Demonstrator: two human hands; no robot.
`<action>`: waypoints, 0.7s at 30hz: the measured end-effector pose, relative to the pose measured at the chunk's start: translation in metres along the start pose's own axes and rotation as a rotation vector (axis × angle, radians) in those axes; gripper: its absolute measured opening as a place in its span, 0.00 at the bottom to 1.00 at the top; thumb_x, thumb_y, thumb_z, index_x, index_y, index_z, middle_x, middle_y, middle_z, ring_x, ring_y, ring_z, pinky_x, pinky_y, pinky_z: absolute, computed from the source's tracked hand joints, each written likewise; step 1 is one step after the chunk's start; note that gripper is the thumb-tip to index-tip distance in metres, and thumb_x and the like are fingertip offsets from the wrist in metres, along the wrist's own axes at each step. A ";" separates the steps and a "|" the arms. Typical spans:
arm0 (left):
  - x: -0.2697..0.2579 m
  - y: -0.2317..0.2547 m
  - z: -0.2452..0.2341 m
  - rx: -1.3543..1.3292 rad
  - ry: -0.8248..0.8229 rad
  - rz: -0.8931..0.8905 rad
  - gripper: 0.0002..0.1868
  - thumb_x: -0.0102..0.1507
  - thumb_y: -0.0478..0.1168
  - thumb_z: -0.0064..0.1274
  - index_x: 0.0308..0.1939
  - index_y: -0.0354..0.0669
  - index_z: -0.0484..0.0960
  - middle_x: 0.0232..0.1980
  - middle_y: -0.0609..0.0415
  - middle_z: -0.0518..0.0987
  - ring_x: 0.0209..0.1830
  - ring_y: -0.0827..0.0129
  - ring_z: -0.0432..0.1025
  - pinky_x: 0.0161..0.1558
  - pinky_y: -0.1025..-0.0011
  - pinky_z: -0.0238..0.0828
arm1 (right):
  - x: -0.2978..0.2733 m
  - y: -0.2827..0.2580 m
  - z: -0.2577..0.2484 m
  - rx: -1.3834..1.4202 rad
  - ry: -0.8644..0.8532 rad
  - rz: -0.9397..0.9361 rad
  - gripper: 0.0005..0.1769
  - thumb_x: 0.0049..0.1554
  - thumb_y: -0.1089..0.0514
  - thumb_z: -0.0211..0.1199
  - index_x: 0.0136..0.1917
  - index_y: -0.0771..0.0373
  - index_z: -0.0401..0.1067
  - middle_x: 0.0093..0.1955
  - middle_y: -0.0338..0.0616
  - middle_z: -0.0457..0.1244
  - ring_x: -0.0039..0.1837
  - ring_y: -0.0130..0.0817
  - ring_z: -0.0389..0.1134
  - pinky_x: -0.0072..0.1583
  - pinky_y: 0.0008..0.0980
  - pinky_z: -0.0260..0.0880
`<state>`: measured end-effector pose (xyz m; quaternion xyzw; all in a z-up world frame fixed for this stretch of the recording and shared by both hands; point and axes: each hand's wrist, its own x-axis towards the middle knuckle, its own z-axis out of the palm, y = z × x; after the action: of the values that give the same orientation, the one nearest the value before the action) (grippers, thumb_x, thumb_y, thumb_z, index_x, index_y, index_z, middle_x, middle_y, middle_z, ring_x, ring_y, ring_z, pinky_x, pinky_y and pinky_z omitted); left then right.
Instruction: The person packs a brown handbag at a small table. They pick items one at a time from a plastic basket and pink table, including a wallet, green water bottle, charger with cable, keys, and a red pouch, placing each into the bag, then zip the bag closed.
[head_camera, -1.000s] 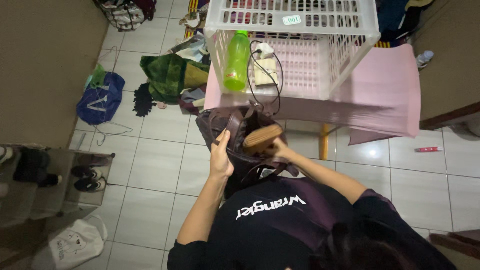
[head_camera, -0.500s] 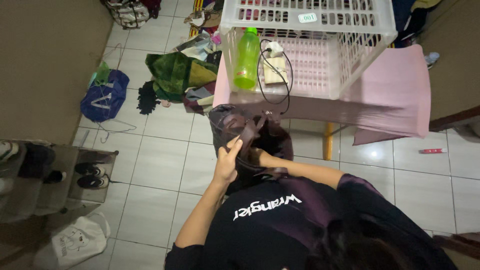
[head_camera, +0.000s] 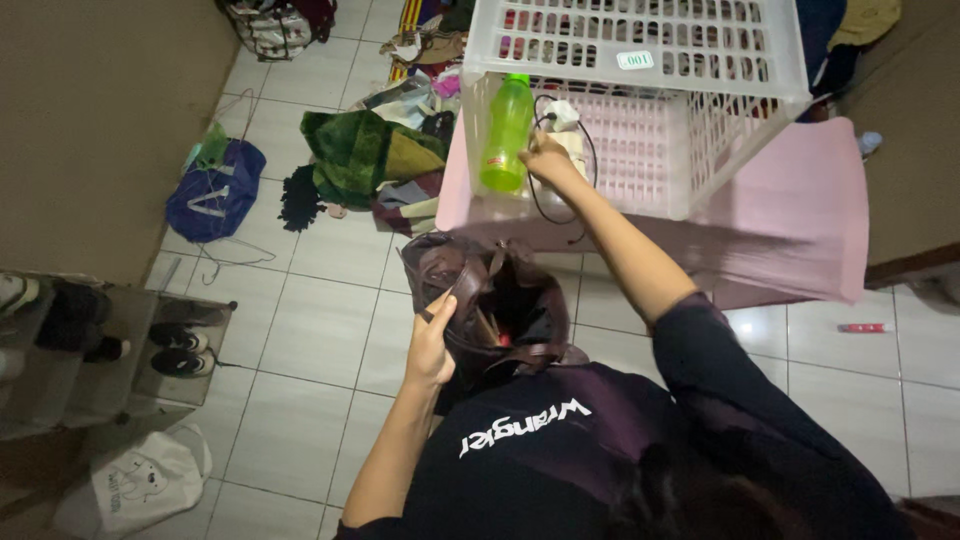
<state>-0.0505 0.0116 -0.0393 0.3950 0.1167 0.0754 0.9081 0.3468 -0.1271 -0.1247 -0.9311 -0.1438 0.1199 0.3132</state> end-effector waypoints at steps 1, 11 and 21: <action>-0.001 0.000 -0.001 0.007 -0.002 0.005 0.19 0.71 0.34 0.45 0.63 0.24 0.76 0.60 0.43 0.81 0.60 0.60 0.75 0.63 0.66 0.69 | 0.013 -0.004 0.012 -0.094 0.052 -0.076 0.27 0.62 0.43 0.61 0.69 0.60 0.69 0.55 0.62 0.67 0.56 0.60 0.70 0.54 0.49 0.71; -0.009 -0.001 0.001 -0.021 0.060 0.003 0.20 0.70 0.34 0.45 0.63 0.24 0.76 0.60 0.43 0.81 0.59 0.62 0.75 0.64 0.66 0.68 | 0.072 -0.023 0.055 -0.712 0.104 -0.575 0.27 0.57 0.35 0.55 0.71 0.25 0.65 0.74 0.74 0.51 0.71 0.98 0.42 0.63 0.78 0.59; 0.000 -0.003 0.006 -0.034 0.050 0.003 0.21 0.70 0.34 0.44 0.64 0.25 0.75 0.63 0.44 0.80 0.62 0.63 0.74 0.65 0.68 0.68 | 0.020 0.011 -0.020 0.961 -0.306 0.061 0.34 0.55 0.42 0.62 0.73 0.43 0.62 0.68 0.54 0.61 0.64 0.57 0.60 0.59 0.52 0.70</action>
<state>-0.0485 0.0057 -0.0380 0.3777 0.1376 0.0889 0.9113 0.3737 -0.1399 -0.1191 -0.6572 -0.0894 0.3166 0.6781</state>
